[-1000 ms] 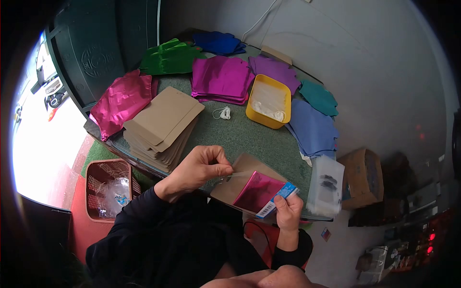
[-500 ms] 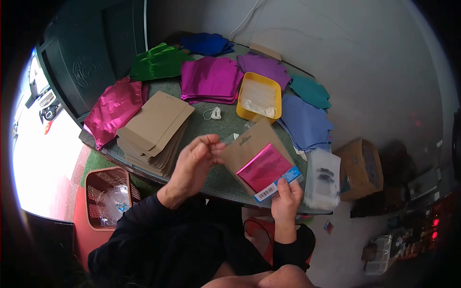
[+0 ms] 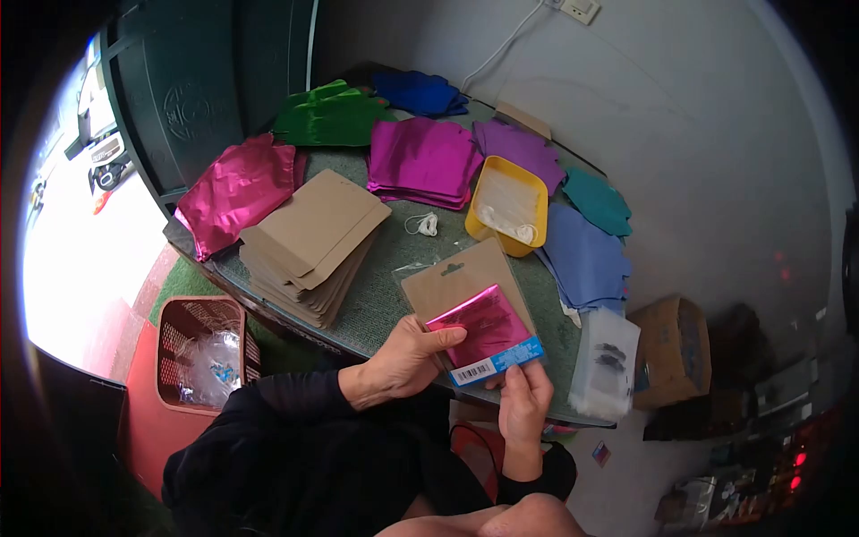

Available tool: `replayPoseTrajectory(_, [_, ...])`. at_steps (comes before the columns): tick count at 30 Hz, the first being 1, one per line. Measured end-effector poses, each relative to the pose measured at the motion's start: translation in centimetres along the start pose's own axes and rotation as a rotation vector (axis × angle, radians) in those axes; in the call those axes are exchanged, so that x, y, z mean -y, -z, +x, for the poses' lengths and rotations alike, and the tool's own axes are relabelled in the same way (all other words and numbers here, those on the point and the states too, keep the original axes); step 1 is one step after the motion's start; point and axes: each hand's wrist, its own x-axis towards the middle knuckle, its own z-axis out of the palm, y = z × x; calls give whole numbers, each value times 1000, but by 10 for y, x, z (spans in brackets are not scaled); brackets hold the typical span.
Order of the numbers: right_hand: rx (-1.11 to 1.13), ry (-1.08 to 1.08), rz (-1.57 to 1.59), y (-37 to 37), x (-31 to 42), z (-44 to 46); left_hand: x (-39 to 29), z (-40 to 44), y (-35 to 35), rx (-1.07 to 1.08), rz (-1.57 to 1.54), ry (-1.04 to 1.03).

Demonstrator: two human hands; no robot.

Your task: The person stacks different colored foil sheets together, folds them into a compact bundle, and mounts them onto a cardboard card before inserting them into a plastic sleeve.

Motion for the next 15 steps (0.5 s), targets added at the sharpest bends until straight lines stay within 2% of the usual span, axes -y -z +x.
replayPoseTrajectory(15, [-72,42,91,2,-13,-7,5,-4,-1,75,20,30])
